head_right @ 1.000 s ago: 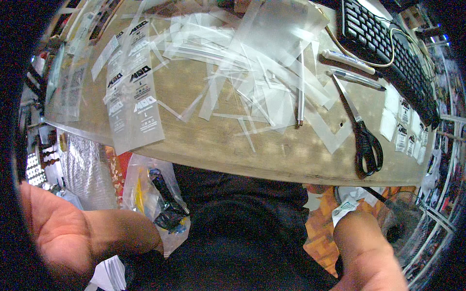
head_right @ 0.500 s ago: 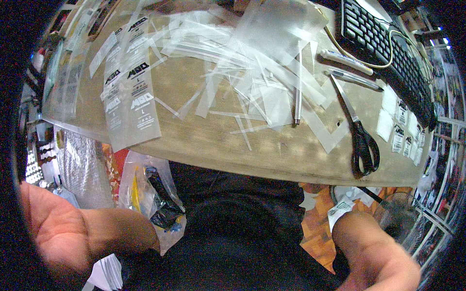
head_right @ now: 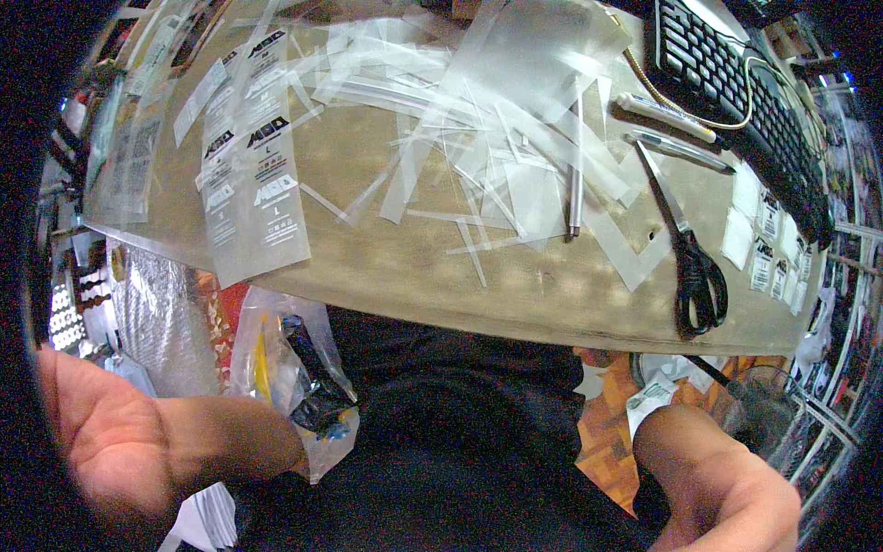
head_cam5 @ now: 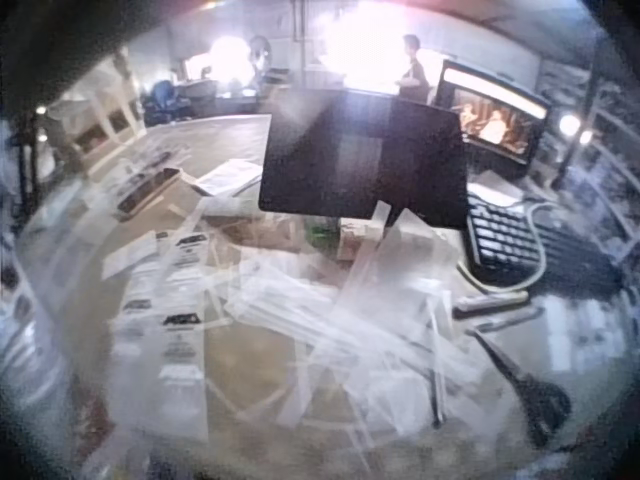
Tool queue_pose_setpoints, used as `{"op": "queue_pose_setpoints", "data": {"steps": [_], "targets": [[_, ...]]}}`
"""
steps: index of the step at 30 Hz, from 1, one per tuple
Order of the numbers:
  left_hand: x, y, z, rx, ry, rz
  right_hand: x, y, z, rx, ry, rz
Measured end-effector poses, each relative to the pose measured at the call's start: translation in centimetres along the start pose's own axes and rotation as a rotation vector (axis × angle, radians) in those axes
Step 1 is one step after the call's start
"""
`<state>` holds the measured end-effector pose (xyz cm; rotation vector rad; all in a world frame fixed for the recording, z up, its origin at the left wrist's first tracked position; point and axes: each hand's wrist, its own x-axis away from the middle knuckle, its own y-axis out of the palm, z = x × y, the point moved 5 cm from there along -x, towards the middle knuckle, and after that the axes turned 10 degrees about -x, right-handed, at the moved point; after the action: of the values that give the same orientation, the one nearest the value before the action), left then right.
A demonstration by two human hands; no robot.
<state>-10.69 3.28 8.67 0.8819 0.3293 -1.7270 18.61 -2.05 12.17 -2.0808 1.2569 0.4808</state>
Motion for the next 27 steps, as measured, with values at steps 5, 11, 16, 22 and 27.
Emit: {"op": "queue_pose_setpoints", "data": {"steps": [5,11,16,22,27], "targets": [[0.1,0.2,0.0,-0.003,-0.006,-0.004,0.8,1.0,-0.4,0.200,-0.047,-0.109],[0.1,0.1,-0.2,0.006,-0.003,0.005,0.5,-0.2,-0.2,0.082,-0.149,-0.083],[0.2,0.2,-0.3,-0.003,-0.012,0.004,0.7,0.7,0.3,0.042,-0.275,0.035],[0.2,0.4,-0.7,0.006,-0.018,-0.004,1.1,2.7,1.3,-0.445,0.076,-0.229],[0.6,0.3,-1.3,0.012,-0.037,0.005,0.9,5.8,3.7,-0.961,0.217,-0.319]]}}
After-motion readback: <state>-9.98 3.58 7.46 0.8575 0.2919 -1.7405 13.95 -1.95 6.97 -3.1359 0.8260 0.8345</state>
